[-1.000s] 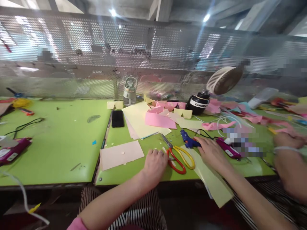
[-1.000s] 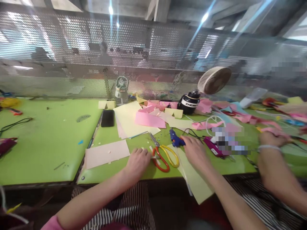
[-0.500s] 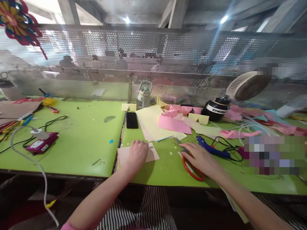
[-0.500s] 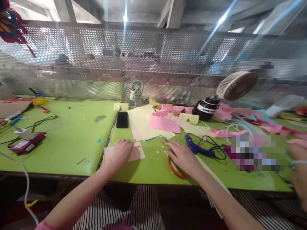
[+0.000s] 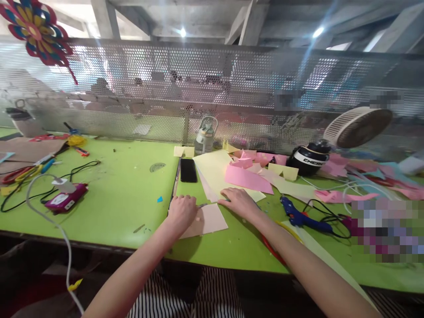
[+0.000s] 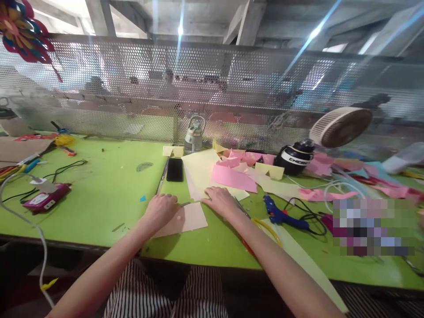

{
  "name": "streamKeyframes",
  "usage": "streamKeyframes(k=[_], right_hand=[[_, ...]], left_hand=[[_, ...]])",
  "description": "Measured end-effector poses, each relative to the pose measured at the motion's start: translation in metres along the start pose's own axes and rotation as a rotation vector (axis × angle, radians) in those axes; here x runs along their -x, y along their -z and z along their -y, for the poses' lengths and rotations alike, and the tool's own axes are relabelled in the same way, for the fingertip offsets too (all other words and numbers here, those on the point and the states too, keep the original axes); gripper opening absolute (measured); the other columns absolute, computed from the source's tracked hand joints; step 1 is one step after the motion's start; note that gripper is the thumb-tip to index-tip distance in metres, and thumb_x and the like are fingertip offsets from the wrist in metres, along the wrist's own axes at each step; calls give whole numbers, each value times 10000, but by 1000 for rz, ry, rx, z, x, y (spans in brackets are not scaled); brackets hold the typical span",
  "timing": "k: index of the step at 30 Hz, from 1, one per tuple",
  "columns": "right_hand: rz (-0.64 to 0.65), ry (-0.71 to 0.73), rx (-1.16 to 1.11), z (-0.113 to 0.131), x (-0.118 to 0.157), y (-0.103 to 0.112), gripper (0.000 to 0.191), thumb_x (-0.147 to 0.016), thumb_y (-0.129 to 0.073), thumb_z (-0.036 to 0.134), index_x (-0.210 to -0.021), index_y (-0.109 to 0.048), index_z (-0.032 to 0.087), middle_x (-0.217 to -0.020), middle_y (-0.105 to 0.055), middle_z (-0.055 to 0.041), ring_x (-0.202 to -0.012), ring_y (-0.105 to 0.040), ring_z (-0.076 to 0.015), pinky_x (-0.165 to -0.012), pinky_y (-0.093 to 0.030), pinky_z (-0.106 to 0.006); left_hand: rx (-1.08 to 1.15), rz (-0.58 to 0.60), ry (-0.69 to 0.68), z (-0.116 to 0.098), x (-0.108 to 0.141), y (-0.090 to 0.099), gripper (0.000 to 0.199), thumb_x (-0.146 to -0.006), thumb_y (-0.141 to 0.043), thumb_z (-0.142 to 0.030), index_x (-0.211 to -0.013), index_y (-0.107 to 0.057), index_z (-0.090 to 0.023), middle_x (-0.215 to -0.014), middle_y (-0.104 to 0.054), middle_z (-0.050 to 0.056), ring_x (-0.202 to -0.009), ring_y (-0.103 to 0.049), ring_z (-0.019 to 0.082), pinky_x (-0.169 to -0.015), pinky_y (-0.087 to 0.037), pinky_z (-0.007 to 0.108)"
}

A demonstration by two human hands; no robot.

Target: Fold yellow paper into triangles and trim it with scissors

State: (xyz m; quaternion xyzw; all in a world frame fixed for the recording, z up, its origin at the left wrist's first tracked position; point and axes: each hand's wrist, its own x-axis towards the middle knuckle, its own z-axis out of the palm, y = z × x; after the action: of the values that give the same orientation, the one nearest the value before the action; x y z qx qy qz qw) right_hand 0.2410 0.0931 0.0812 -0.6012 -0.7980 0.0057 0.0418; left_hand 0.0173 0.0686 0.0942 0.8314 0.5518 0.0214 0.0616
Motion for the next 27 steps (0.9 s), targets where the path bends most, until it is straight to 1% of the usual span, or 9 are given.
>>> streamKeyframes(k=[3,6,8,11,15,18,22,24,27], right_hand=[[18,-20,-36,-1,0,-2,265,-947,-513,375,-1001,-666,165,-1010,-710,-96,-916,-647,-215,-846,-478,-372],[26,-81,-95,-7,-1,-1,264,-949,-536,381,-1059,-637,164,-1034,-676,-59,-883,-643,-170,-814,-522,-382],[16,-131,-139,-12,-2,1,268,-939,-557,396,-1049,-636,165,-1024,-667,-48,-861,-642,-157,-787,-537,-370],[-13,-186,-219,-20,-3,7,247,-932,-560,382,-902,-659,157,-877,-686,-21,-763,-639,-141,-737,-523,-333],[-83,-230,-340,-27,-2,13,265,-850,-575,381,-674,-645,196,-684,-688,0,-646,-615,-153,-618,-442,-269],[-146,-260,-419,-31,-3,13,332,-775,-594,500,-605,-581,216,-633,-666,-5,-612,-585,-165,-563,-393,-262],[-195,-274,-526,-36,-8,9,502,-695,-569,711,-584,-504,225,-597,-614,-3,-585,-536,-160,-553,-379,-265],[-241,-282,-565,-38,-11,9,554,-684,-528,773,-600,-468,229,-601,-576,7,-591,-507,-153,-562,-374,-266],[-326,-299,-602,-40,-16,11,581,-703,-472,810,-639,-430,234,-619,-521,21,-596,-459,-142,-564,-357,-266]], left_hand=[[18,21,-3,1,-1,2,208,-932,-478,-212,-979,-669,-144,-969,-722,119,-916,-689,252,-787,-500,338],[29,40,-4,0,-4,4,216,-934,-475,-233,-974,-668,-144,-934,-725,124,-876,-700,259,-742,-514,339],[35,48,-7,-1,-5,4,229,-938,-473,-259,-970,-667,-142,-915,-726,128,-857,-705,271,-710,-520,343],[44,49,-12,-2,-8,4,238,-942,-468,-273,-963,-667,-143,-912,-728,129,-853,-706,275,-701,-522,344],[69,29,-5,2,-12,1,216,-938,-464,-246,-954,-661,-157,-939,-728,113,-873,-701,250,-729,-514,323],[99,17,10,7,-16,-1,214,-932,-453,-226,-956,-657,-166,-954,-728,99,-888,-696,240,-731,-505,310],[146,12,34,14,-19,-5,238,-942,-433,-260,-957,-657,-181,-982,-727,84,-889,-690,234,-702,-494,299],[164,12,48,17,-19,-6,244,-942,-427,-267,-954,-657,-186,-971,-727,78,-875,-689,230,-691,-487,296],[186,9,60,21,-19,-6,248,-939,-422,-264,-944,-658,-188,-964,-727,72,-857,-686,221,-684,-475,288]])
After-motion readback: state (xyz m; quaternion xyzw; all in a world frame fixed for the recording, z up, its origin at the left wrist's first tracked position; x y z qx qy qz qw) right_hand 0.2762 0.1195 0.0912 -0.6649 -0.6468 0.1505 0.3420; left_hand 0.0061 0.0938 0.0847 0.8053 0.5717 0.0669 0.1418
